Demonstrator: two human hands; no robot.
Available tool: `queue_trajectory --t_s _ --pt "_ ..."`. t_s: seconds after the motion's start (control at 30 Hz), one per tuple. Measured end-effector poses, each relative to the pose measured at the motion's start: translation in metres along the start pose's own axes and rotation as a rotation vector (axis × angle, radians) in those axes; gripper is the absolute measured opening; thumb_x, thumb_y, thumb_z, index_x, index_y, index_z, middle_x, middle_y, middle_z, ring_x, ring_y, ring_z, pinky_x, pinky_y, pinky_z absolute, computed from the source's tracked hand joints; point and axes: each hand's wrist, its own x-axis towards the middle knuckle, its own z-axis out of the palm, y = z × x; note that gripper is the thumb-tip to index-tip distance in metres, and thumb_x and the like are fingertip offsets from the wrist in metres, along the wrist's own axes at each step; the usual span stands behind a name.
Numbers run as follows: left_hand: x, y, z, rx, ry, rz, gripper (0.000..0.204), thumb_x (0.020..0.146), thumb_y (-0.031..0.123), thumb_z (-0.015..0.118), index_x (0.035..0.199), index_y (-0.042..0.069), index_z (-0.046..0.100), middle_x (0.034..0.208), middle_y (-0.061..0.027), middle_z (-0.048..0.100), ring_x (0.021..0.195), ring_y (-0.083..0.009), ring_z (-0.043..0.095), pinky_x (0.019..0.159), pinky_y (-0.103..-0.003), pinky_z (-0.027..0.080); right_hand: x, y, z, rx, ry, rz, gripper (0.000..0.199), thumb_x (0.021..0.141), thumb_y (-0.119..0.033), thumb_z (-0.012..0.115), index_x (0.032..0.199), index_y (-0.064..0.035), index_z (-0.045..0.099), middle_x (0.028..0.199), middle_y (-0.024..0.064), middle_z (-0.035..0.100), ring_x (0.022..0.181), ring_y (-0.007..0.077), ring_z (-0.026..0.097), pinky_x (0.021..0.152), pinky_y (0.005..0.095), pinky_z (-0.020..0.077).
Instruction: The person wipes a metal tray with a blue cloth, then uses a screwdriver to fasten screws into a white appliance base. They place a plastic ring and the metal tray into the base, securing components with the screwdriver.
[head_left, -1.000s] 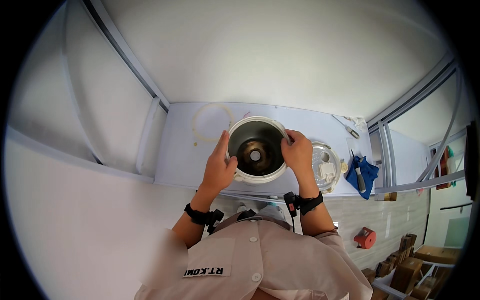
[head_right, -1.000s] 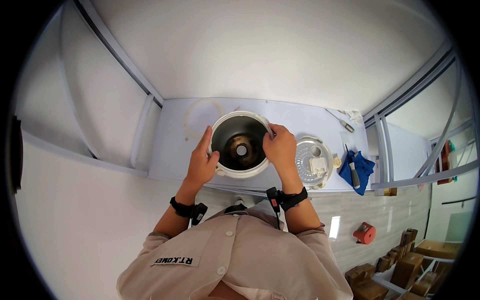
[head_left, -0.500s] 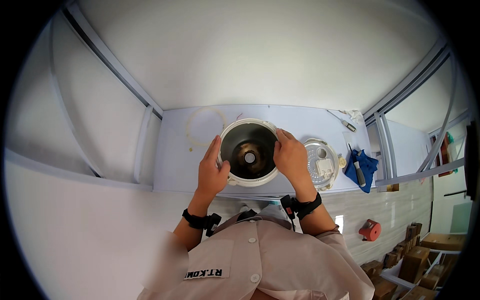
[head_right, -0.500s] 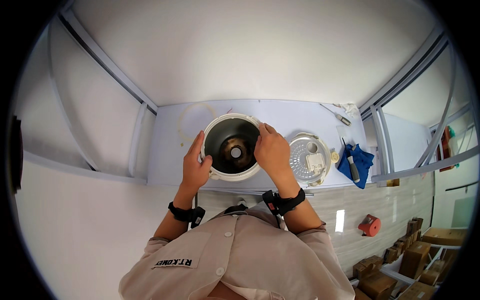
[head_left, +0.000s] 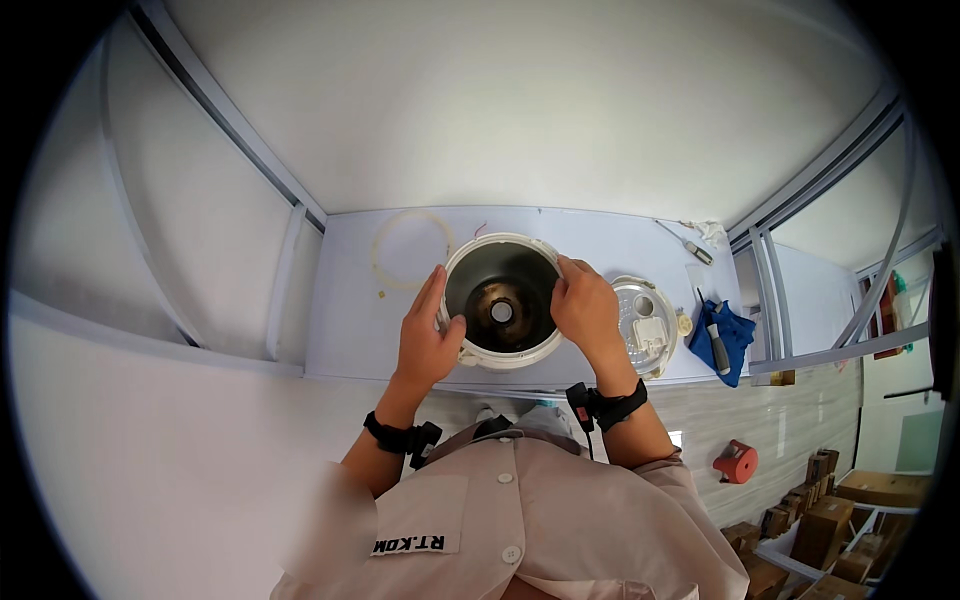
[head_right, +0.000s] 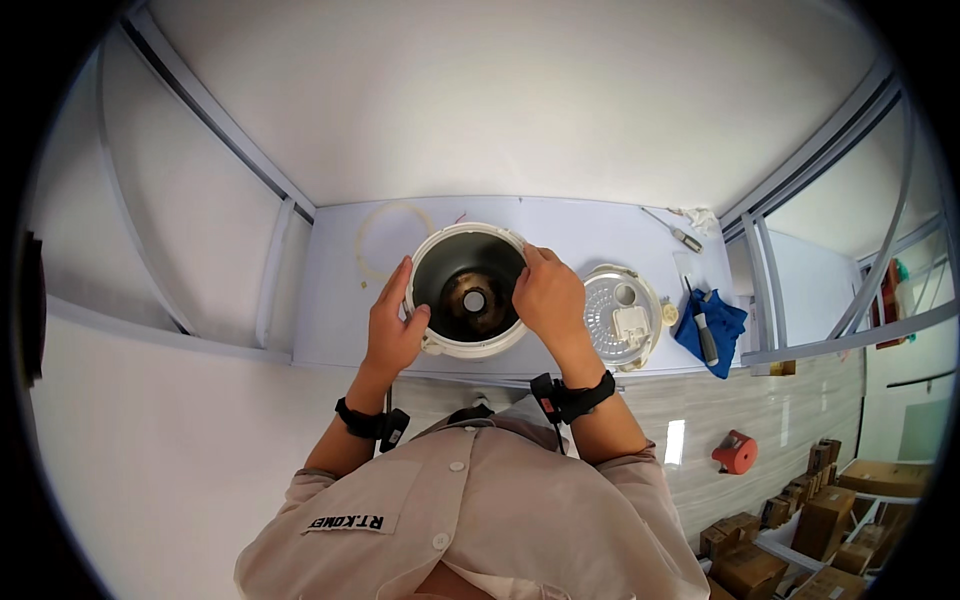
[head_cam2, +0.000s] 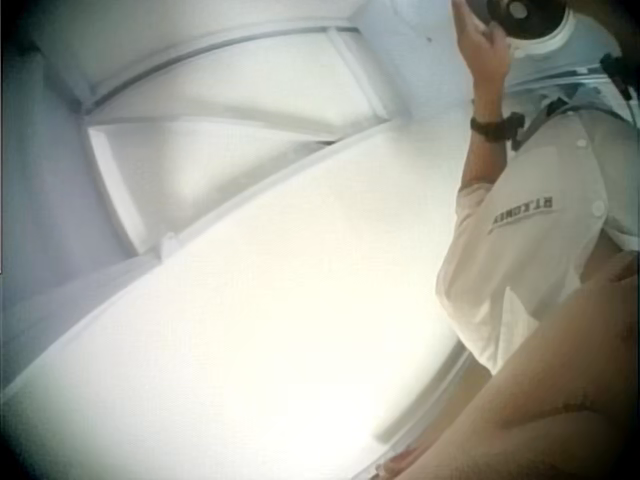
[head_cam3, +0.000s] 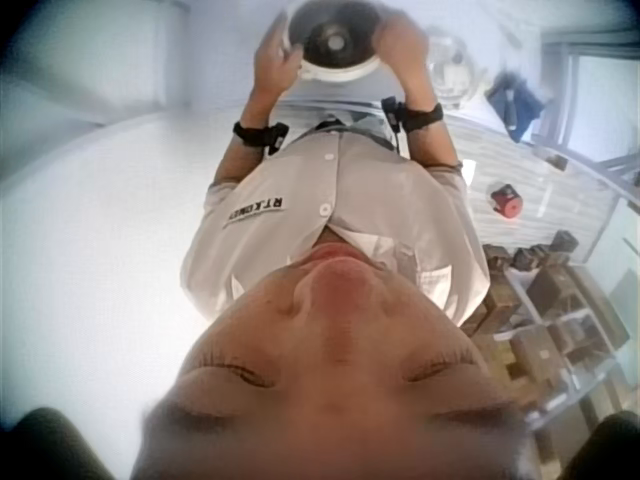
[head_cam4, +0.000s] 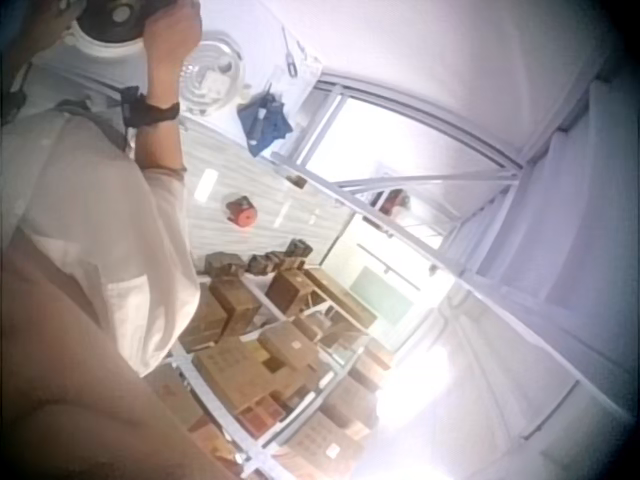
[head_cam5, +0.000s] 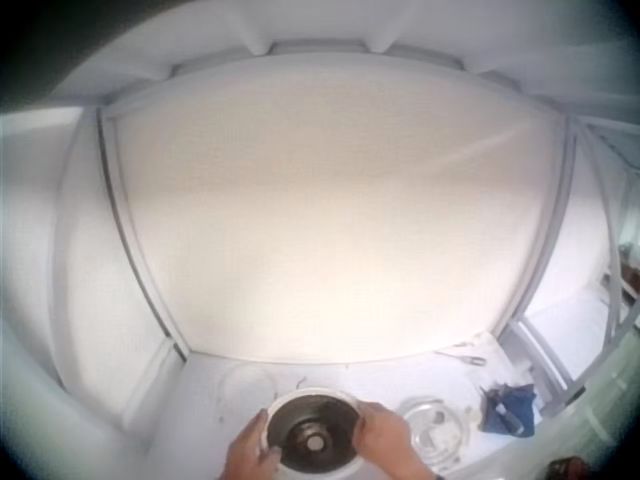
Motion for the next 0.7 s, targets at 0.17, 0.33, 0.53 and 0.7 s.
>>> queue_trajectory --t_s 0.17,0.33,0.53,0.7 --pt "-0.003 -0.004 0.004 -0.044 0.010 -0.008 0.070 0.093 0.004 0.062 0.159 -0.007 0.040 0.163 -0.0297 0.043 0.152 -0.0422 0.042 0.125 -0.044 0.035 -0.002 0.006 0.011 0.093 0.072 -0.007 0.035 0.091 -0.008 0.066 0.125 -0.0003 0.072 0.114 0.0205 0.074 0.094 0.0414 0.073 0.082 0.0488 0.0597" --pt "-0.007 -0.003 0.015 -0.141 0.054 -0.005 0.068 0.097 0.000 0.057 0.162 -0.005 0.036 0.167 -0.0275 0.037 0.157 -0.0371 0.036 0.128 -0.042 0.027 -0.004 0.008 0.014 0.168 0.288 0.056 0.032 0.092 -0.016 0.073 0.121 -0.0038 0.072 0.118 0.0175 0.071 0.102 0.0395 0.070 0.083 0.0462 0.0582" --pt "-0.014 -0.001 0.022 -0.047 0.098 -0.040 0.062 0.104 0.006 0.057 0.161 -0.007 0.036 0.164 -0.0274 0.041 0.152 -0.0377 0.041 0.126 -0.042 0.031 -0.048 -0.022 -0.027 0.223 0.087 -0.170 0.040 0.087 -0.028 0.082 0.120 -0.0062 0.073 0.126 0.0177 0.065 0.116 0.0399 0.063 0.095 0.0487 0.0534" --pt "-0.020 0.006 0.025 -0.023 0.116 -0.041 0.061 0.106 0.015 0.057 0.160 -0.007 0.038 0.160 -0.0304 0.043 0.150 -0.0420 0.043 0.123 -0.044 0.035 -0.075 -0.036 -0.034 0.092 -0.103 -0.307 0.056 0.082 -0.040 0.087 0.126 -0.0072 0.073 0.143 0.0230 0.056 0.132 0.0447 0.053 0.106 0.0549 0.0465"
